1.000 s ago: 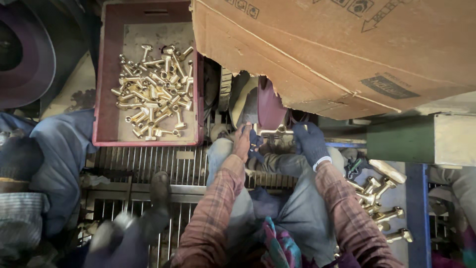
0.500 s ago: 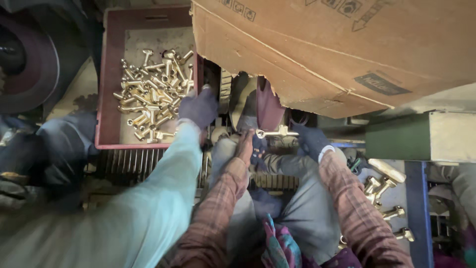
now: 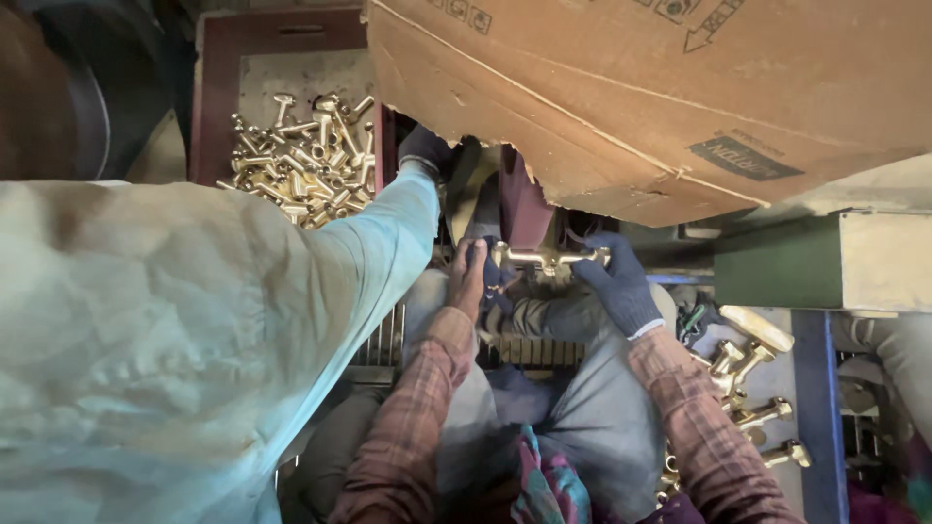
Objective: The person sits on the floor and repeatedly rubs small brass-colored metal parts against a rotating sanding belt. They pick up each part from a red bin, press it against the belt, and place it into a blue bin. The process is repeated for multiple parts throughout the clip.
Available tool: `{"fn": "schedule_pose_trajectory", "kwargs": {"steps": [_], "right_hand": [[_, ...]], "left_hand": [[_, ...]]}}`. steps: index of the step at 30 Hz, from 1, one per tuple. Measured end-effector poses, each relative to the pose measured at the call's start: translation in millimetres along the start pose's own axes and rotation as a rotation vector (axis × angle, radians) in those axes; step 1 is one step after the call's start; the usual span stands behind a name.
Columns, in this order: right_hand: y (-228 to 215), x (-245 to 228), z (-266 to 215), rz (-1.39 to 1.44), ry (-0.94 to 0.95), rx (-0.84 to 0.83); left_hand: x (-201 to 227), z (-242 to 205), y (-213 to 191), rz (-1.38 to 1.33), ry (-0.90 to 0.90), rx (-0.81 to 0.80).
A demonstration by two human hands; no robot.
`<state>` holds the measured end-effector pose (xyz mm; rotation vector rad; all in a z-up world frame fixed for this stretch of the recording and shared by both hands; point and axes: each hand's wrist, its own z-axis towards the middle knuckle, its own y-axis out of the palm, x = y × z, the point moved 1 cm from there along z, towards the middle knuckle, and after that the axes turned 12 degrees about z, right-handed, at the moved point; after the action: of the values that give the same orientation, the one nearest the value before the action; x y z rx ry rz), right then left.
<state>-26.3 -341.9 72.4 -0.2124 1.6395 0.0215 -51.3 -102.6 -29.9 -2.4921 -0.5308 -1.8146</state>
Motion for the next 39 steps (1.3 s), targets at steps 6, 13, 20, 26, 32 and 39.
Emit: {"fn": "schedule_pose_trajectory", "kwargs": {"steps": [6, 13, 20, 26, 32, 39], "right_hand": [[12.6, 0.4, 15.6, 0.154, 0.381, 0.076], [10.4, 28.1, 39.4, 0.321, 0.680, 0.086], [8.6, 26.5, 41.4, 0.277, 0.823, 0.075], [-7.8, -19.1, -50.1, 0.098, 0.210, 0.004], [-22.2, -14.0, -101.9, 0.271, 0.094, 0.072], [-28.3, 6.2, -116.1, 0.241, 0.105, 0.173]], "left_hand": [[-30.0, 20.2, -0.5, -0.105, -0.194, -0.028], [-83.8, 40.8, -10.3, -0.235, -0.297, -0.097], [-70.9, 26.0, -14.9, -0.274, -0.413, -0.228], [-45.0, -50.6, -23.6, -0.173, -0.116, -0.088], [-57.5, -73.2, -6.8, 0.193, 0.052, -0.010], [-69.6, -83.4, 2.5, 0.116, -0.253, 0.010]]}}
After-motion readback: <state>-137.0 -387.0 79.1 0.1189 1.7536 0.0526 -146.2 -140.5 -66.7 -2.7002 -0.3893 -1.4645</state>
